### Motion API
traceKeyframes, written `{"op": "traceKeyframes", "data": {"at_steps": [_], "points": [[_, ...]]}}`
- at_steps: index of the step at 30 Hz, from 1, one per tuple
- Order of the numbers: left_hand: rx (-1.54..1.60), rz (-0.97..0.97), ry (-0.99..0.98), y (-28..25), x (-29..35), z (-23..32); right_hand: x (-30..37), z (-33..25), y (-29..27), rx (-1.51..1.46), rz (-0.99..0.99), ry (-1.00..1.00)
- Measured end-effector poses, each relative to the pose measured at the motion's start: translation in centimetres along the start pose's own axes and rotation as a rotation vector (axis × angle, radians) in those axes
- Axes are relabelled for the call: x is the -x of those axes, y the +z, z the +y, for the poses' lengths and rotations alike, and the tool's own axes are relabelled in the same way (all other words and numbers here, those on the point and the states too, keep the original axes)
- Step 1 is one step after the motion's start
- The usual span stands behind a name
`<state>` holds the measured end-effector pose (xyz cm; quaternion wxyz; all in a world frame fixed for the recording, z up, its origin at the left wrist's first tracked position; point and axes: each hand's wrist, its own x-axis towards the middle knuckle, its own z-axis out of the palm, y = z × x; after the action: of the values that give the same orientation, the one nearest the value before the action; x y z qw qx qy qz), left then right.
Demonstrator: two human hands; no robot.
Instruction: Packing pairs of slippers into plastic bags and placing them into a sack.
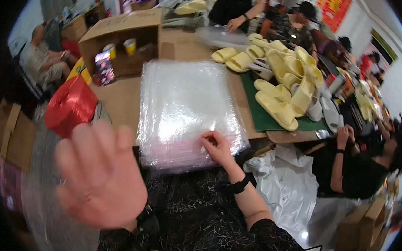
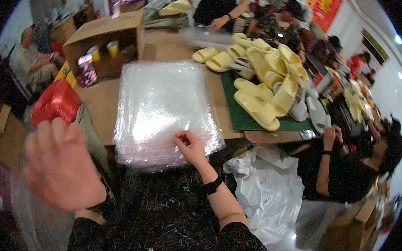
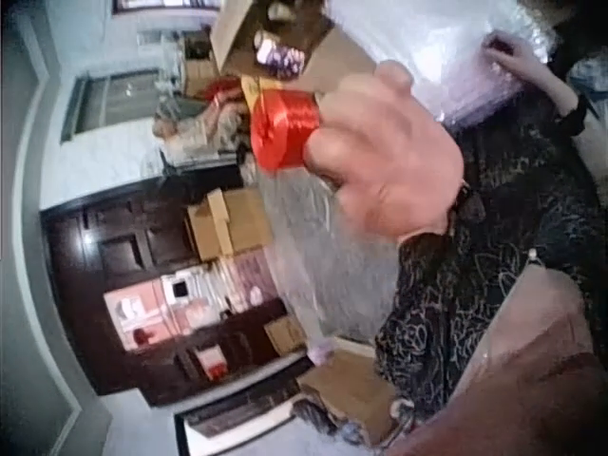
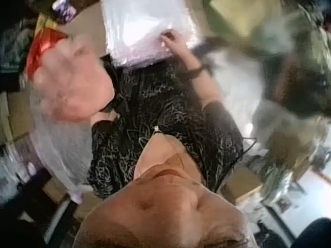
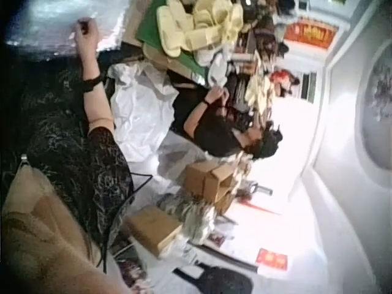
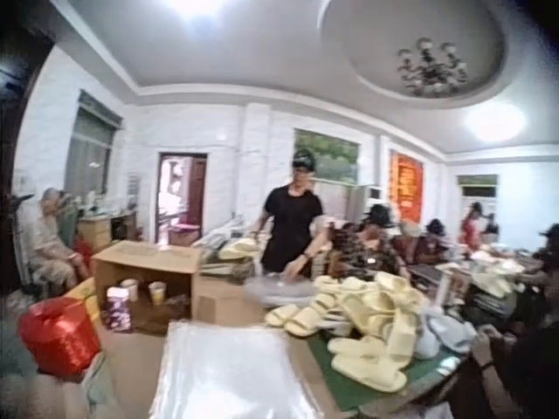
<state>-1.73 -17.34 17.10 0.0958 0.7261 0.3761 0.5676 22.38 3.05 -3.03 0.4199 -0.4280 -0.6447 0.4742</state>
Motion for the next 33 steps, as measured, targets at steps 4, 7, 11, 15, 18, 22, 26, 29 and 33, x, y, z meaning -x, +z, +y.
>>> {"op": "traceKeyframes", "data": {"at_steps": [4, 7, 11, 15, 18, 22, 26, 29, 33], "points": [[0.113, -0.045, -0.061, 8.7, -7.9, -7.7, 0.3, 0.1, -1.6, 0.089, -0.028, -0.107], [-0.453, -0.256, -0.136, 10.9, -3.7, -16.0, 1.0, -3.4, -3.1, -0.111, -0.092, -0.026], [-0.696, -0.459, -0.255, 10.6, 0.2, -21.5, -2.1, -5.9, -10.8, 0.381, 0.576, -0.387], [-0.652, -0.418, -0.218, 10.6, 1.1, -22.2, -6.8, -3.3, -20.8, 1.040, 0.948, 0.341], [-0.648, -0.407, -0.233, 10.6, 1.4, -23.1, -8.2, -1.4, -25.1, 0.968, 0.874, 0.744], [-0.656, -0.395, -0.231, 10.7, 1.5, -23.1, -8.1, -1.7, -27.0, 0.868, 0.885, 0.654], [-0.643, -0.375, -0.235, 10.7, 1.6, -22.8, -7.1, -6.7, -23.6, 1.097, 1.172, -0.010], [-0.633, -0.355, -0.237, 10.5, 1.8, -22.9, -6.6, -12.5, -21.3, 1.134, 1.080, -0.432], [-0.642, -0.333, -0.236, 10.7, 1.6, -22.4, -6.1, -18.6, -18.8, 1.058, 0.915, -0.726]]}}
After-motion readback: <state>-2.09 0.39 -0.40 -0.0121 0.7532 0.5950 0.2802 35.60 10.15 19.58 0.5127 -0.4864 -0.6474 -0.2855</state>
